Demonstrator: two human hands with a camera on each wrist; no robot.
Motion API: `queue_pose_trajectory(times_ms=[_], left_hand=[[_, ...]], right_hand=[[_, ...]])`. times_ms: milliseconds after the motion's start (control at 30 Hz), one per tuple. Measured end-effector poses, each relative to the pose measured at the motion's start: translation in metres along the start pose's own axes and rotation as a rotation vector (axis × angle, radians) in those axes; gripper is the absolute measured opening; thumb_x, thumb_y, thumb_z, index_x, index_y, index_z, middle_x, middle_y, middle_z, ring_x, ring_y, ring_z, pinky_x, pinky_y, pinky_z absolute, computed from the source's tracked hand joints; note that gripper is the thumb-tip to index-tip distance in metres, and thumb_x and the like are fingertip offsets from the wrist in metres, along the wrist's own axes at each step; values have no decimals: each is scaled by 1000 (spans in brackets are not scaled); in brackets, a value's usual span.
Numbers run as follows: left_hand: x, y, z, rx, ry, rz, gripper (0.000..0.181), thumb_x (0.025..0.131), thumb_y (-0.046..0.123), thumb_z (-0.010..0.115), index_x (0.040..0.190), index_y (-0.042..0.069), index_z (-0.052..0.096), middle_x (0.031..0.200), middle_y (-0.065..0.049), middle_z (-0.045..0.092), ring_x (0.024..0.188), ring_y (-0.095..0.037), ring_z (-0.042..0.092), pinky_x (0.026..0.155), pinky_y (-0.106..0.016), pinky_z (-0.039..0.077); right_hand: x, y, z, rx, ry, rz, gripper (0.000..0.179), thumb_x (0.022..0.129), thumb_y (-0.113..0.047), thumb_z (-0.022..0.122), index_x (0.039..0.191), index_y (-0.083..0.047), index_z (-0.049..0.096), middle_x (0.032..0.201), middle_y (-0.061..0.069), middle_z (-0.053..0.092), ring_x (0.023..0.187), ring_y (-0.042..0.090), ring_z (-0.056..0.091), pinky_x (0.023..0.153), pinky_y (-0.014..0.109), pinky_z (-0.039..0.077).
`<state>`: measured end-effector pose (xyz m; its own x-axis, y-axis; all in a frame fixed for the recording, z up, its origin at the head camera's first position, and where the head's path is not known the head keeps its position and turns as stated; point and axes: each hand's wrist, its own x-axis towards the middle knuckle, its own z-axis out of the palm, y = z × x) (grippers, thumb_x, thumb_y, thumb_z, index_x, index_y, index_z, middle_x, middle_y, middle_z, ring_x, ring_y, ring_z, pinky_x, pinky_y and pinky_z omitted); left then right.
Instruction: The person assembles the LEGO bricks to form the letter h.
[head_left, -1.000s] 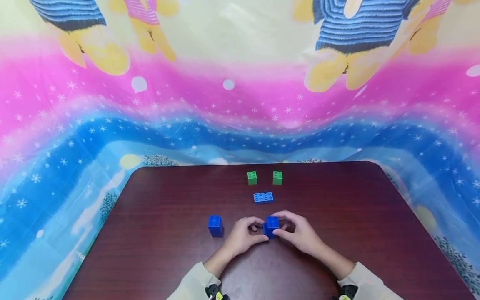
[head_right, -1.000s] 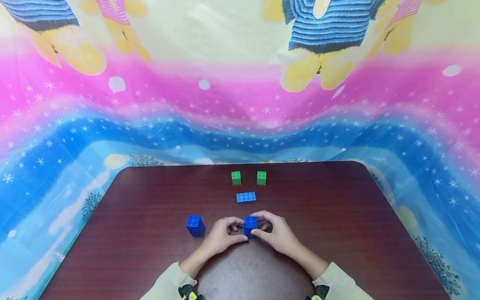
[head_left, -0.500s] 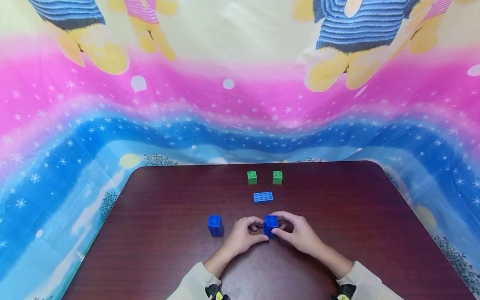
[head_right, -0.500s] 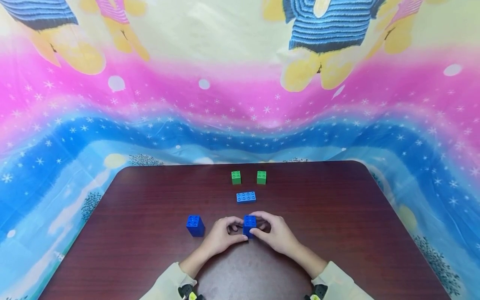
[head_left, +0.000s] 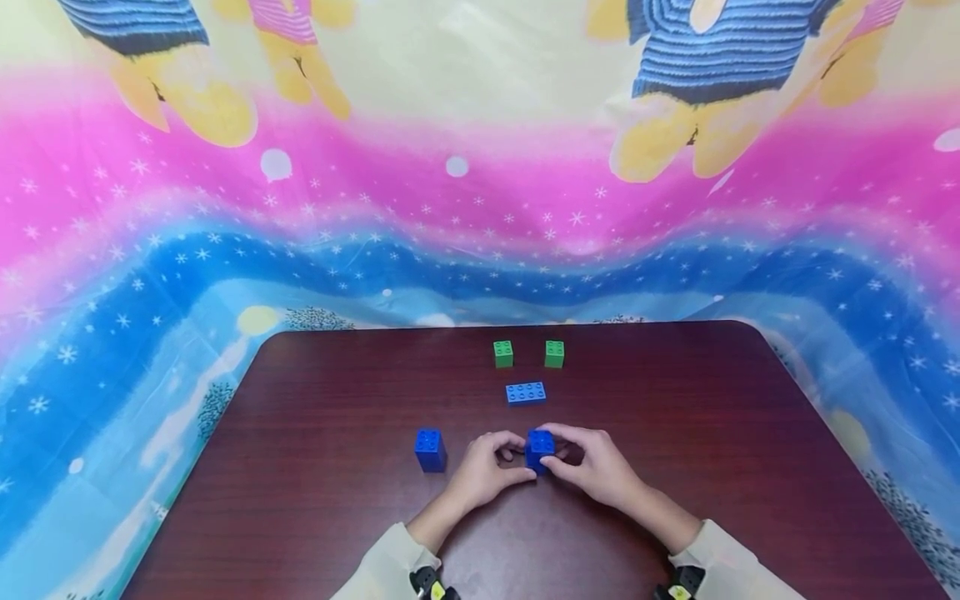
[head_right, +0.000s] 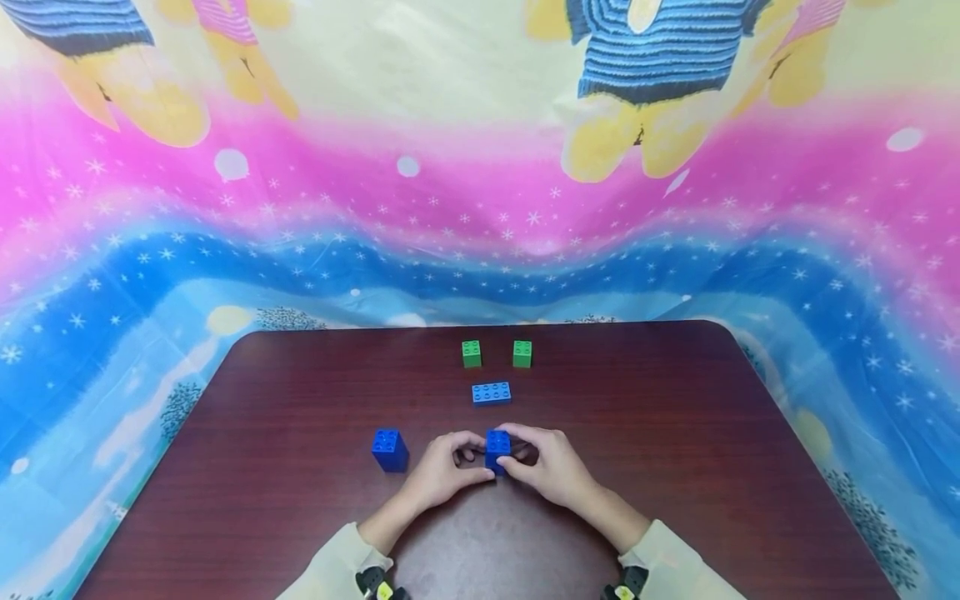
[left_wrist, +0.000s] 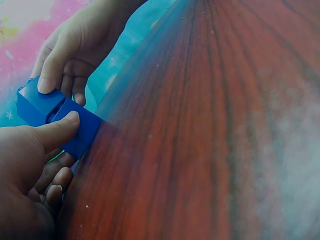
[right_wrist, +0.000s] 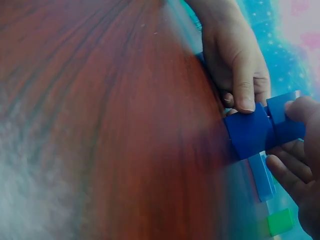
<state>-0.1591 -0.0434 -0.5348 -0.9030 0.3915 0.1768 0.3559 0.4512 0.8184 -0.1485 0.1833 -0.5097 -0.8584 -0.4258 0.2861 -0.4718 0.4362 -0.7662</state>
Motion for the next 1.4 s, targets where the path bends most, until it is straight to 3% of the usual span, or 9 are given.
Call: queue_pose_trajectory(times_ms=[500, 833, 1100, 1400], left_hand=[[4, 1, -1, -6, 9, 15, 34, 77, 25, 91, 105, 12, 76, 93, 1, 72, 82, -10, 62, 74, -23, 52], [3, 2, -1, -12, 9, 17, 35, 77, 23, 91, 106, 11, 75, 94, 0, 73, 82, -11, 64, 74, -23, 53], [1, 3, -2, 4, 17, 5, 35, 77, 23, 91, 107, 11, 75, 97, 3, 73, 84, -10, 62, 76, -23, 51], [-1, 4, 0, 3, 13, -3, 34, 78, 23, 90, 107, 11, 75, 97, 2, 74, 84, -11, 63, 77, -24, 52]], right_hand=[[5, 1, -1, -47, 1, -69, 37, 91, -18, 79, 126, -14, 68, 106, -1, 74, 82, 7, 69, 71, 27, 60], [5, 1, -2, -106, 11, -133, 39, 88, -16, 82, 125, -15, 69, 110, -3, 73, 89, 5, 68, 75, 28, 60], [5, 1, -2, -247, 23, -180, 45, 84, -17, 85, 126, -9, 70, 112, 1, 74, 98, 11, 70, 80, 33, 61], [1, 0, -1, -224, -11, -121, 47, 86, -16, 84, 129, -16, 66, 115, -3, 72, 101, 9, 69, 84, 35, 60]])
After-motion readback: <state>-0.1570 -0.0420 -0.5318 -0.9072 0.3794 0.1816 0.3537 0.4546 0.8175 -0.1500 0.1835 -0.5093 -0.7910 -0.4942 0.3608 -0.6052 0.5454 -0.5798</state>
